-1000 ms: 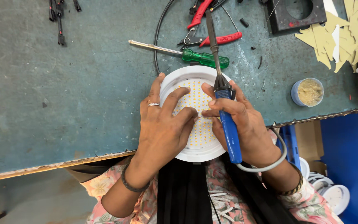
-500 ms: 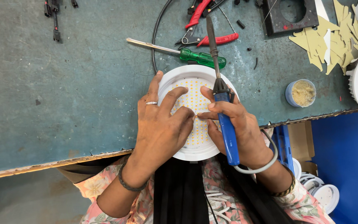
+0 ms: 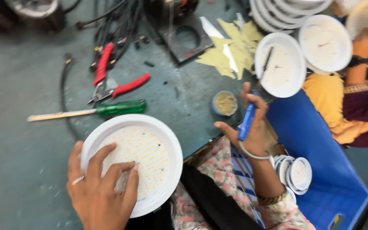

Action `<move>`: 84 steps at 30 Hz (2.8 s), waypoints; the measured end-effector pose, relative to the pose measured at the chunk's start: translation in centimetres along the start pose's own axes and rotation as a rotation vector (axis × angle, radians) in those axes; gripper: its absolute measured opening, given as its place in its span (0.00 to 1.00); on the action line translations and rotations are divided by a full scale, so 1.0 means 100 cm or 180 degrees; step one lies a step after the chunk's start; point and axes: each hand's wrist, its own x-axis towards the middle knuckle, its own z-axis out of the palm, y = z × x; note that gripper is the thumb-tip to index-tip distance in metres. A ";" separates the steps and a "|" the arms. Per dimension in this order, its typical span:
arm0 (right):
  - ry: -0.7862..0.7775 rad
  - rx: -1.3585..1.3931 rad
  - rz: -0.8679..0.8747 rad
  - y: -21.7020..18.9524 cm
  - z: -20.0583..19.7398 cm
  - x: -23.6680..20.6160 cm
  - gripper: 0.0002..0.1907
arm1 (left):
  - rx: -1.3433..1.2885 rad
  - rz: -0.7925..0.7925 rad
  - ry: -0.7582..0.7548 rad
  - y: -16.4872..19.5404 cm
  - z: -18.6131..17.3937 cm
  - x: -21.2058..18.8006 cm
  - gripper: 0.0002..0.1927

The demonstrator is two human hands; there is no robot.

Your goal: The person holds a round LED ceiling light panel on the workbench, dips a small tool into a cup of soldering paste, and uses a soldering iron to solder connection points on the panel's center. They finish one panel, set it aside, take another panel from a stack, and repeat the paste application and soldering.

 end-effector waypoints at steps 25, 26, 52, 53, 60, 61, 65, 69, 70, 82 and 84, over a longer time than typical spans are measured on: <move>-0.1859 0.1244 -0.0706 -0.119 0.054 0.006 0.42 | -0.0418 -0.0310 0.0068 0.010 -0.004 0.003 0.05; -0.1875 0.1277 -0.0700 -0.119 0.055 0.005 0.42 | -0.0425 -0.0306 0.0080 0.009 -0.003 0.003 0.05; -0.1795 0.1146 -0.0778 -0.124 0.066 0.004 0.42 | -0.0418 -0.0359 0.0100 0.010 -0.002 0.003 0.06; -0.1791 0.1158 -0.0768 -0.122 0.066 0.004 0.42 | -0.0405 -0.0355 0.0107 0.010 -0.002 0.003 0.06; -0.1344 0.1423 -0.0606 -0.100 0.051 0.004 0.46 | -0.0346 -0.0293 0.0108 0.012 0.001 0.004 0.07; -0.1169 0.1521 -0.0572 -0.095 0.045 0.005 0.47 | -0.0339 -0.0272 0.0102 0.013 0.002 0.004 0.07; -0.0535 0.1573 -0.0343 -0.067 0.016 0.006 0.45 | -0.0241 -0.0281 0.0074 0.016 0.007 0.005 0.08; -0.0295 0.0920 -0.0443 -0.021 -0.004 0.013 0.45 | -0.0181 -0.0295 0.0074 0.022 0.012 0.005 0.08; -0.0272 0.0983 -0.0387 -0.010 -0.005 0.013 0.45 | -0.0173 -0.0293 0.0082 0.023 0.014 0.005 0.08; 0.0016 0.0177 -0.0200 0.052 -0.009 0.013 0.40 | -0.0109 -0.0384 -0.0046 0.028 0.022 0.008 0.07; 0.0066 0.0113 -0.0131 0.050 -0.008 0.012 0.36 | -0.0118 -0.0383 -0.0020 0.029 0.021 0.008 0.08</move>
